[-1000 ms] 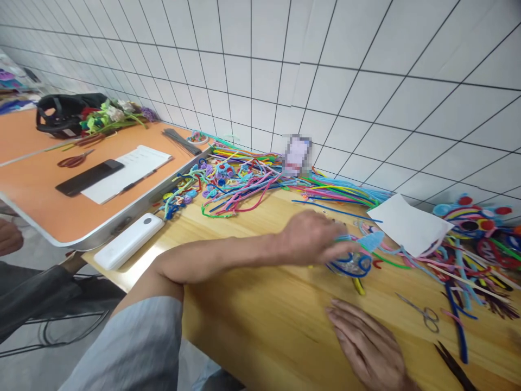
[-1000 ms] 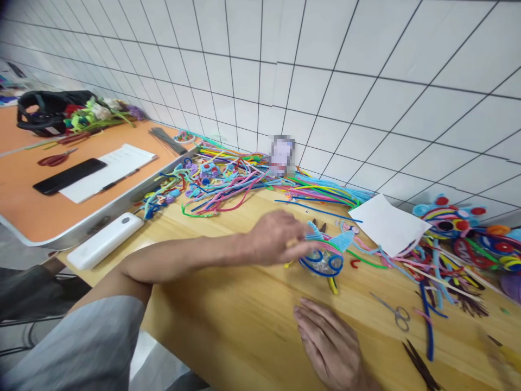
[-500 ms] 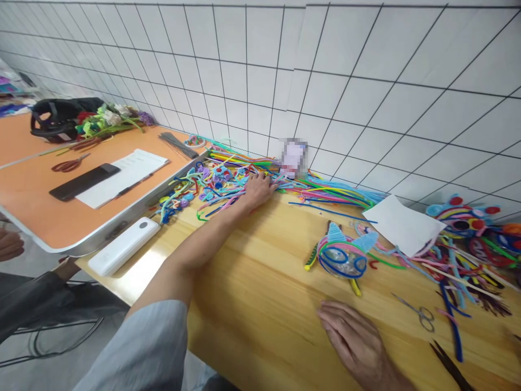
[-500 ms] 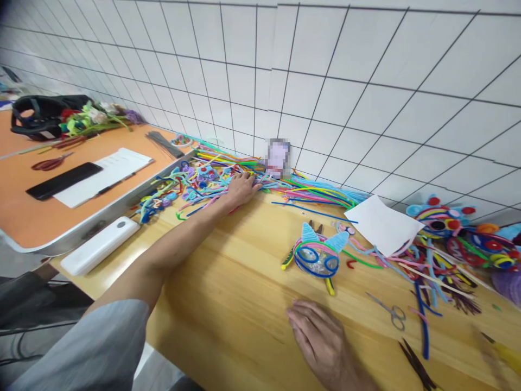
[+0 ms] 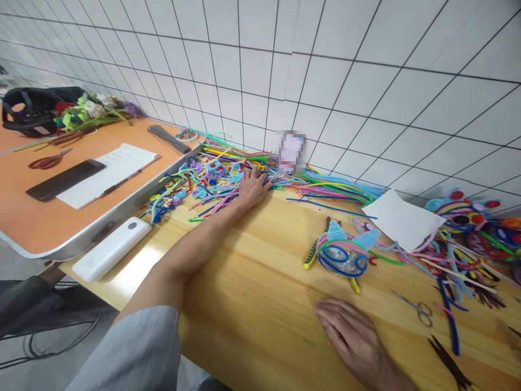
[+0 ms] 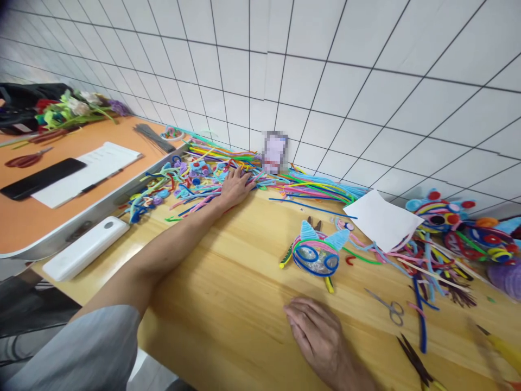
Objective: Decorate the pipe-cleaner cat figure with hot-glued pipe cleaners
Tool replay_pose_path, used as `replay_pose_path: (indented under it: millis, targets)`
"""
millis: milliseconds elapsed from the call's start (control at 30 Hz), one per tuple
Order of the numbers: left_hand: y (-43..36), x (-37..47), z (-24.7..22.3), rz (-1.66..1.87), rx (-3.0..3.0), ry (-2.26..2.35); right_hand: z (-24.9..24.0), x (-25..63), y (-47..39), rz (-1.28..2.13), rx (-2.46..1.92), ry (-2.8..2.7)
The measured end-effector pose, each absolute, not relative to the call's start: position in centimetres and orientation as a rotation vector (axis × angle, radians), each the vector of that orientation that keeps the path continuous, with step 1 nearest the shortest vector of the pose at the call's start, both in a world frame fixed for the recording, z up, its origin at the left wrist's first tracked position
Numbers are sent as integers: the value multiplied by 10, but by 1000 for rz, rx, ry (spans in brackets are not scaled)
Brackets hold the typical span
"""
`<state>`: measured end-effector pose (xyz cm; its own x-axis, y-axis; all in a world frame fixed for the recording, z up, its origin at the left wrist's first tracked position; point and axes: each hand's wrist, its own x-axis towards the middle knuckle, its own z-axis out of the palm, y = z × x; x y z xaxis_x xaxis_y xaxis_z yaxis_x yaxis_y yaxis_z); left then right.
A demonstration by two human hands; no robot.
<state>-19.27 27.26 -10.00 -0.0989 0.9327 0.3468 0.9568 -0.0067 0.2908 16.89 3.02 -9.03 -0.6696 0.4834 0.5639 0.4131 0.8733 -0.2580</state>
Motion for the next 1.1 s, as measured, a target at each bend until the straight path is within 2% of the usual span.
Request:
replay_pose_path:
  millis: [767,1100]
  targets:
    - [301,-213,-115,-1304,-1923,-2153,-89,167,31,170,-696,-2413]
    - [291,-215,-106,-1257,-1882,-2215,-87,166,31,216,-705,-2409]
